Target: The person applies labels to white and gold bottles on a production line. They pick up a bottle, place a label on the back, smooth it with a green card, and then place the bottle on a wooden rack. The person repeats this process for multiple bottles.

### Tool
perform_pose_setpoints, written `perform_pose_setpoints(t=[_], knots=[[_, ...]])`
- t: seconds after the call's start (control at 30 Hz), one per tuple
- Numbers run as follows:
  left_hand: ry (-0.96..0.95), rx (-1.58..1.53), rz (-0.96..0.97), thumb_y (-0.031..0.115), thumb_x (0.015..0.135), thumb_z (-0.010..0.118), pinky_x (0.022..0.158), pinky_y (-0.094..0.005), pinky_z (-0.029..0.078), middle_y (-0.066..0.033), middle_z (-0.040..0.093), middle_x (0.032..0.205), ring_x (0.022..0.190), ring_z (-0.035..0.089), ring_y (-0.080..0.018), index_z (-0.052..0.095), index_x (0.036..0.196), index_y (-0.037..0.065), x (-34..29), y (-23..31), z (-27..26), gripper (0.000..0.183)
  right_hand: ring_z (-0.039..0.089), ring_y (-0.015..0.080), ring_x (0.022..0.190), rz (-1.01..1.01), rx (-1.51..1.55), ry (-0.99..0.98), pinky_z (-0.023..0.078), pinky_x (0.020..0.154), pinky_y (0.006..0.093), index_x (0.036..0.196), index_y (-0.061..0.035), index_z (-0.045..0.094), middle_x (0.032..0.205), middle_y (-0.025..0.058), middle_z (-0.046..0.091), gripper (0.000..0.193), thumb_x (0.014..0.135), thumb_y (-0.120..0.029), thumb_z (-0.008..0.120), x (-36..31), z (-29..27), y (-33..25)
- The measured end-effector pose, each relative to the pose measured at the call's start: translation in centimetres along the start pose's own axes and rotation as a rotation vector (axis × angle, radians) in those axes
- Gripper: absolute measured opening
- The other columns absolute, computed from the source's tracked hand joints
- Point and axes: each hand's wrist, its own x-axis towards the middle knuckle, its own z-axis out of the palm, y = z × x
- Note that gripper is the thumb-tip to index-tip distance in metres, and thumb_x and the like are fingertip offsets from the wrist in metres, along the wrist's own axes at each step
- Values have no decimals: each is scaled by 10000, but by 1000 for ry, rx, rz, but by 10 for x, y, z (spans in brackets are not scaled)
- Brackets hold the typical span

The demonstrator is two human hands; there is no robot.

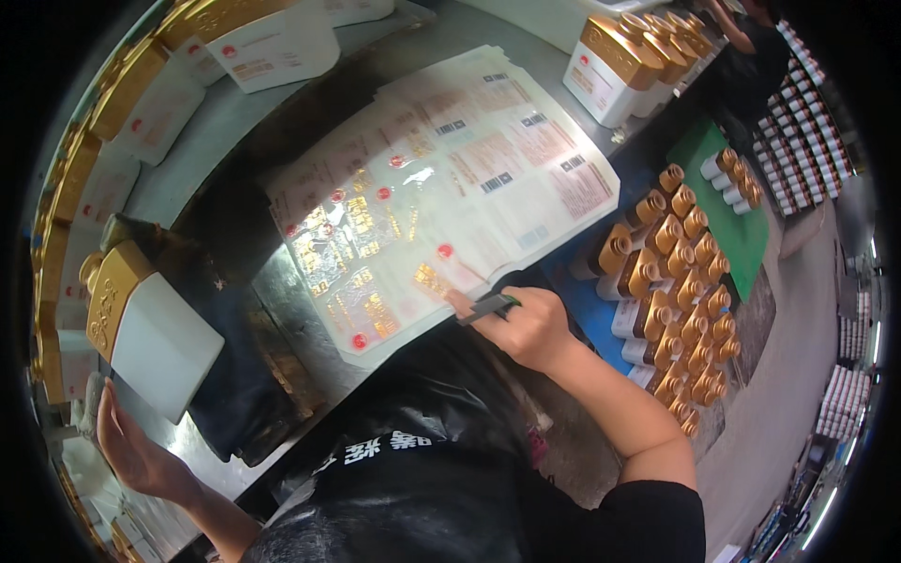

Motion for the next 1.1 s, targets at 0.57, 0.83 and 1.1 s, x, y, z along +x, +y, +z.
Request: perform_pose_setpoints(t=[0.57, 0.83, 1.1], knots=[[-393, -98, -113, 191, 669, 862, 1146, -495, 264, -178, 399, 1456, 1377, 346, -400, 328, 1486, 83, -22, -18, 4, 982, 577, 86, 557, -85, 678, -288, 462, 503, 213, 1114, -79, 729, 884, 59, 689, 313, 809, -55, 657, 230, -51, -114], [-399, -933, -405, 276, 773, 823, 1162, -446, 243, -176, 215, 1554, 1435, 258, -291, 146, 1533, 8, 9, -33, 1, 1053, 435, 84, 494, -993, 56, -97, 371, 418, 223, 1135, -202, 733, 532, -89, 374, 503, 641, -193, 643, 272, -10, -132], [-329, -830, -486, 74, 822, 706, 1142, -456, 318, -186, 264, 1476, 1401, 283, -287, 115, 1542, 51, 11, -19, 13, 931, 445, 77, 494, -971, 148, -151, 358, 435, 204, 1052, -158, 757, 531, -92, 416, 354, 723, -289, 767, 260, -18, -116]])
